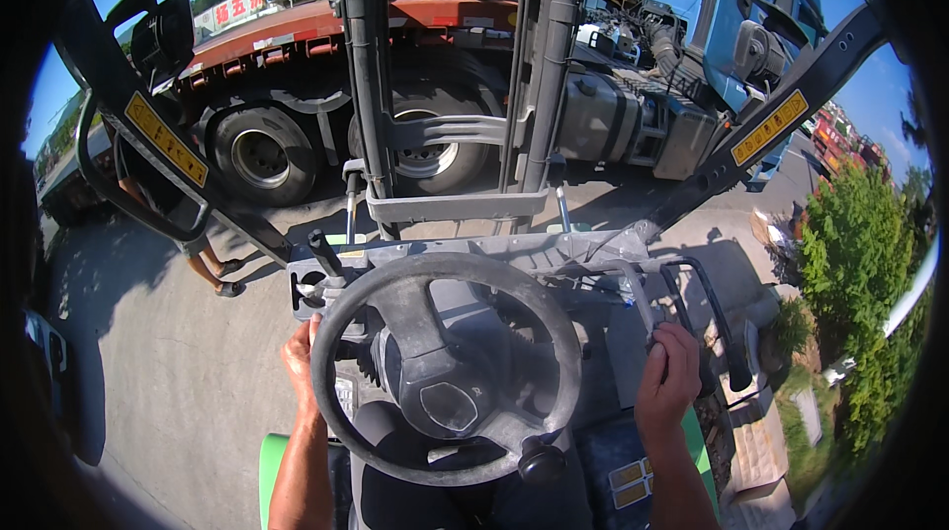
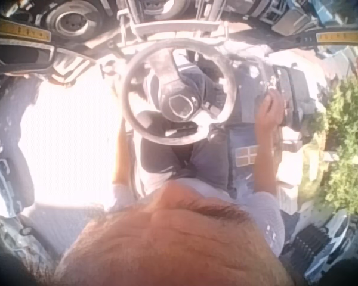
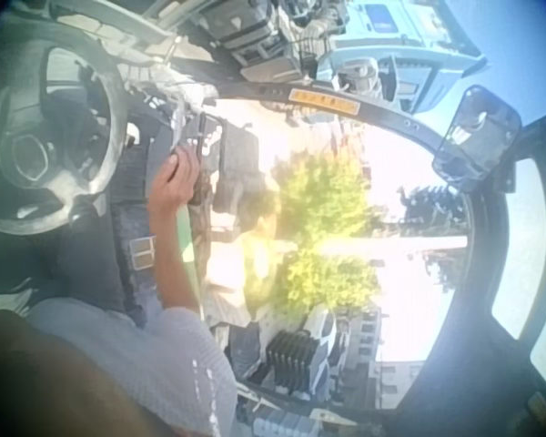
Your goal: The person operates a forklift to lift a pallet of boxes and drive it toward a parked truck. The forklift forks are raised, the vehicle is maneuvered into position, and the load is placed onto the truck bed with assistance from a person standing nearby.
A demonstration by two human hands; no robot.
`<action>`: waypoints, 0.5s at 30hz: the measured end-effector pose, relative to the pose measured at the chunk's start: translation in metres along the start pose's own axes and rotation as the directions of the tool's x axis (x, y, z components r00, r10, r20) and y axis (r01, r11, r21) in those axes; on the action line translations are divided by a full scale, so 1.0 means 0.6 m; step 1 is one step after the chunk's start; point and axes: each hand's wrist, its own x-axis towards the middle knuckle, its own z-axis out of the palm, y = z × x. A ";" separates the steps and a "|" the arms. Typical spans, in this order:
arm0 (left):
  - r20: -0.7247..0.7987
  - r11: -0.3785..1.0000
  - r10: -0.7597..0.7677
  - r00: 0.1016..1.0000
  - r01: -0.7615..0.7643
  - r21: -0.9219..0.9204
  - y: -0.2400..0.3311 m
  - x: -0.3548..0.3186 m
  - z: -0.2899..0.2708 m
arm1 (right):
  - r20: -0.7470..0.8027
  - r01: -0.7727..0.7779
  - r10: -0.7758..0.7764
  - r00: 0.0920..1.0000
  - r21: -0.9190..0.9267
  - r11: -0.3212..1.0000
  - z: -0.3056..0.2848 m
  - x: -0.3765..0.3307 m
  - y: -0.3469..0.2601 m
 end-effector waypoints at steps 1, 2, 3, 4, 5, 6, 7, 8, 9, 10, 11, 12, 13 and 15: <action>-0.003 1.000 0.009 1.000 -0.009 0.011 0.002 0.003 0.002 | 0.025 -0.009 0.009 1.000 -0.001 1.000 -0.005 -0.011 -0.005; -0.003 1.000 0.012 1.000 -0.012 0.022 0.004 0.006 0.003 | 0.028 0.035 -0.036 0.999 0.027 0.999 -0.012 -0.019 -0.012; -0.003 0.999 0.015 1.000 -0.015 0.032 0.006 0.013 0.004 | 0.062 -0.004 0.006 0.998 -0.034 0.999 -0.017 -0.019 -0.017; -0.007 0.999 0.020 1.000 -0.020 0.048 0.007 0.017 0.005 | 0.071 0.013 -0.008 0.997 -0.065 0.998 -0.023 -0.020 -0.028; -0.005 0.999 0.021 1.000 -0.021 0.050 0.008 0.021 0.007 | 0.074 0.000 0.007 0.997 -0.086 0.996 -0.029 -0.018 -0.042; -0.007 0.998 0.021 1.000 -0.021 0.057 0.008 0.024 0.009 | 0.089 0.041 -0.042 0.995 0.016 0.999 -0.035 -0.015 -0.061; -0.012 0.997 0.013 1.000 -0.012 0.073 0.007 0.026 0.012 | 0.096 0.052 -0.065 0.993 0.129 0.990 -0.039 -0.016 -0.086; -0.017 0.998 0.026 1.000 -0.025 0.059 0.006 0.028 0.014 | 0.092 0.068 -0.093 0.991 0.244 0.967 -0.039 -0.017 -0.114; -0.023 0.998 0.033 0.999 -0.032 0.055 0.005 0.030 0.017 | 0.157 0.117 -0.183 0.970 0.359 0.926 -0.030 -0.021 -0.145; -0.029 0.998 0.048 0.998 -0.047 0.051 0.003 0.036 0.022 | 0.199 0.158 -0.283 0.938 0.481 0.862 -0.014 -0.024 -0.173; -0.027 0.998 0.035 0.999 -0.034 0.044 0.002 0.036 0.023 | 0.253 0.182 -0.349 0.902 0.510 0.841 -0.014 -0.029 -0.198; -0.024 0.999 0.029 0.999 -0.028 0.038 0.001 0.040 0.026 | 0.303 0.199 -0.413 0.859 0.545 0.814 -0.012 -0.030 -0.217; -0.030 0.999 0.040 0.999 -0.039 0.031 -0.001 0.042 0.028 | 0.274 0.181 -0.384 0.882 0.555 0.812 0.003 -0.026 -0.224; -0.029 1.000 0.023 0.999 -0.023 0.009 -0.002 0.051 0.033 | 0.260 0.172 -0.379 0.888 0.577 0.798 0.020 -0.019 -0.230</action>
